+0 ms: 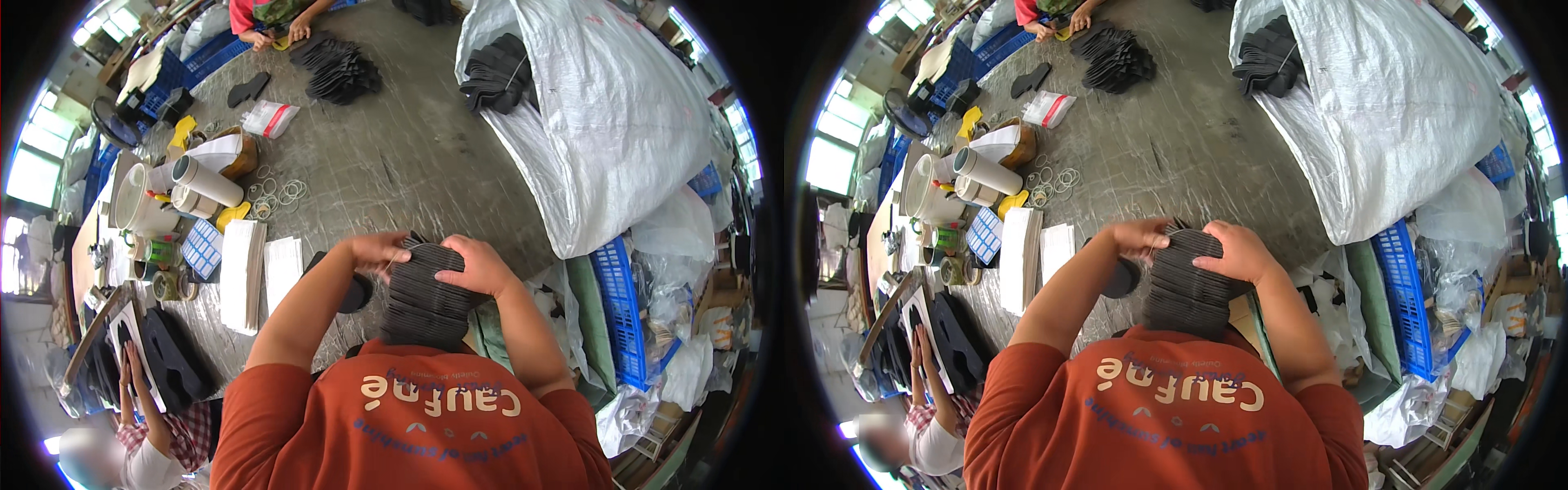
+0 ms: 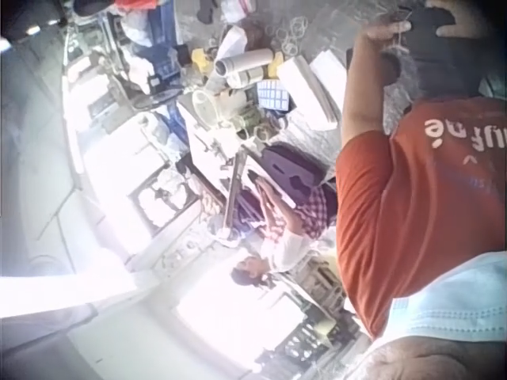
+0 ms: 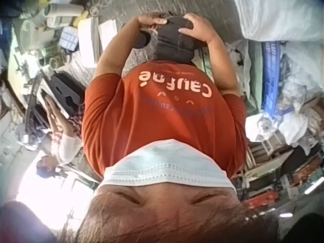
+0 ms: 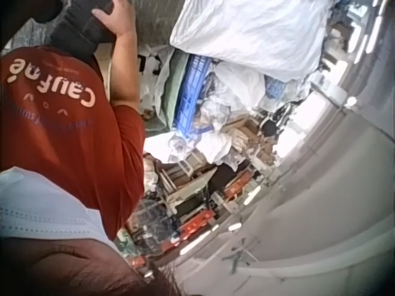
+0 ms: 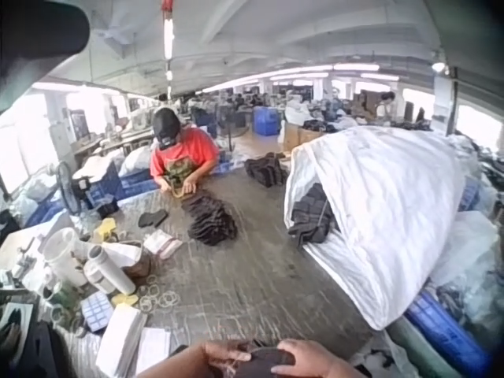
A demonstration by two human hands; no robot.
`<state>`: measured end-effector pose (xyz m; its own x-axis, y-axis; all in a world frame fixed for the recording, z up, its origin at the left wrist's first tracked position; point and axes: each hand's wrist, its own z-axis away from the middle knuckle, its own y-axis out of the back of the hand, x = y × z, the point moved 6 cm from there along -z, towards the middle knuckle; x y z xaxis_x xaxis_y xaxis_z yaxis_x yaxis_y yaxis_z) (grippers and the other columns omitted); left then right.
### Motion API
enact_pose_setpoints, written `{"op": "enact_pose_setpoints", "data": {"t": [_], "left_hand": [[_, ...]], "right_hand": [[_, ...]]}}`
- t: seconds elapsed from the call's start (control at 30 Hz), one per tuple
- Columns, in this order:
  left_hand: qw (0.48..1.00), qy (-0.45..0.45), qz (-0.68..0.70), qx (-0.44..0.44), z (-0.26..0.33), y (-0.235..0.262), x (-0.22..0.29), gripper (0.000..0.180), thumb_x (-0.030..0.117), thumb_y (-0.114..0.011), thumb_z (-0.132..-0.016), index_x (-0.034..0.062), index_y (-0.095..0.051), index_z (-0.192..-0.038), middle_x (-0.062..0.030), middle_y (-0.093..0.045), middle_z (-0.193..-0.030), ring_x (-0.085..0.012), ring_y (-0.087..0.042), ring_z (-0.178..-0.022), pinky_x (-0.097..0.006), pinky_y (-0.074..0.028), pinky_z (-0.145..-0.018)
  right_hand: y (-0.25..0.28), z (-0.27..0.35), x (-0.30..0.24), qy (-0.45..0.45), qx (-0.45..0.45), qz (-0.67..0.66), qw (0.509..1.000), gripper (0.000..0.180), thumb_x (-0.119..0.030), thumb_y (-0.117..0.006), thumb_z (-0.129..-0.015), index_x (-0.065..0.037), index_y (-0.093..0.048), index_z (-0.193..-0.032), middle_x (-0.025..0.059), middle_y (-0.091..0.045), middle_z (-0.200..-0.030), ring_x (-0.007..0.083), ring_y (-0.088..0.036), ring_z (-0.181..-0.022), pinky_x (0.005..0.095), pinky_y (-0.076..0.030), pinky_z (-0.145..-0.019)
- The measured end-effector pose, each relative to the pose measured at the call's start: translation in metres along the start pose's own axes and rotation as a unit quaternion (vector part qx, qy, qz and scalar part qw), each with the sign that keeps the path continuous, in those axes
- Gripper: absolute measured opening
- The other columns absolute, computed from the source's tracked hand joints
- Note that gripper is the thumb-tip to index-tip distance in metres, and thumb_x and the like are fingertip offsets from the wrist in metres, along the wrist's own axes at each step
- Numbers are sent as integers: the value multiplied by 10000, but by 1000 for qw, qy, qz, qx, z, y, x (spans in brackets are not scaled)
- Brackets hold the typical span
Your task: Peeling white adhesive labels from a sheet and applying them to black shoe components.
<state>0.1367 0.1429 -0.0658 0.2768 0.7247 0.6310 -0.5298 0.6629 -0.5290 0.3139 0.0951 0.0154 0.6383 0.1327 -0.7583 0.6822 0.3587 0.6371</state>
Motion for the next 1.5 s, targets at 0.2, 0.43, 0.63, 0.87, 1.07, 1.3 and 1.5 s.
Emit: {"op": "enact_pose_setpoints", "data": {"t": [0.2, 0.43, 0.63, 0.87, 1.07, 1.3, 1.5], "left_hand": [[958, -15, -249, 141, 95, -26, -30, 300, 172, -603, -904, -10, -583, -1142, -132, -604, -1046, -165, -623, -774, -298, -522, -682], [898, -138, -399, 127, 118, -100, -57, 235, 75, -525, -884, -27, -610, -1078, -175, -615, -1095, -342, -577, -1020, -366, -459, -904], [925, -249, -287, 8, 89, -104, -71, 241, 66, -526, -906, -9, -613, -1118, -145, -642, -1088, -278, -613, -1000, -335, -477, -889], [997, 0, 60, 51, 46, -73, -112, 190, 52, -526, -924, -22, -649, -1048, -126, -665, -1018, -185, -633, -956, -268, -507, -864], [950, -129, -242, 149, 51, -76, -85, 371, 308, -708, -838, -15, -644, -1008, -140, -662, -968, -201, -642, -866, -303, -511, -783], [911, -291, 75, 283, 35, -43, -45, 205, 129, -722, -823, 44, -546, -884, -43, -581, -843, -120, -552, -759, -274, -467, -696], [839, -386, 3, 385, 85, -30, 12, 280, 116, -667, -862, 111, -525, -1104, -2, -512, -1034, -109, -492, -981, -254, -401, -886]], "right_hand": [[2, 26, 39, -83, 61, -29, 994, 539, -361, -780, -701, -42, -578, -1085, 143, -637, -1013, 306, -621, -930, 368, -478, -818], [11, 24, 16, -81, 61, -62, 993, 547, -385, -776, -702, -36, -586, -1078, 142, -654, -984, 309, -635, -927, 382, -489, -812], [11, 31, 28, -72, 105, -63, 990, 514, -352, -778, -706, -38, -583, -1063, 131, -652, -966, 281, -639, -896, 370, -488, -794], [8, 43, 46, -67, 151, -125, 978, 503, -319, -767, -729, -14, -568, -1075, 117, -637, -953, 237, -619, -895, 343, -474, -815], [9, 54, 54, -79, 203, -125, 968, 484, -296, -756, -746, -2, -562, -1077, 125, -636, -967, 235, -616, -892, 344, -474, -815], [7, 23, 72, -149, 310, -98, 934, 498, -286, -742, -780, 51, -545, -1089, 159, -636, -1003, 245, -619, -919, 351, -473, -826], [-50, -17, 54, -155, 265, -536, 787, 582, -240, -652, -884, -5, -378, -1341, 131, -489, -1302, 186, -517, -1137, 353, -425, -964]]}}
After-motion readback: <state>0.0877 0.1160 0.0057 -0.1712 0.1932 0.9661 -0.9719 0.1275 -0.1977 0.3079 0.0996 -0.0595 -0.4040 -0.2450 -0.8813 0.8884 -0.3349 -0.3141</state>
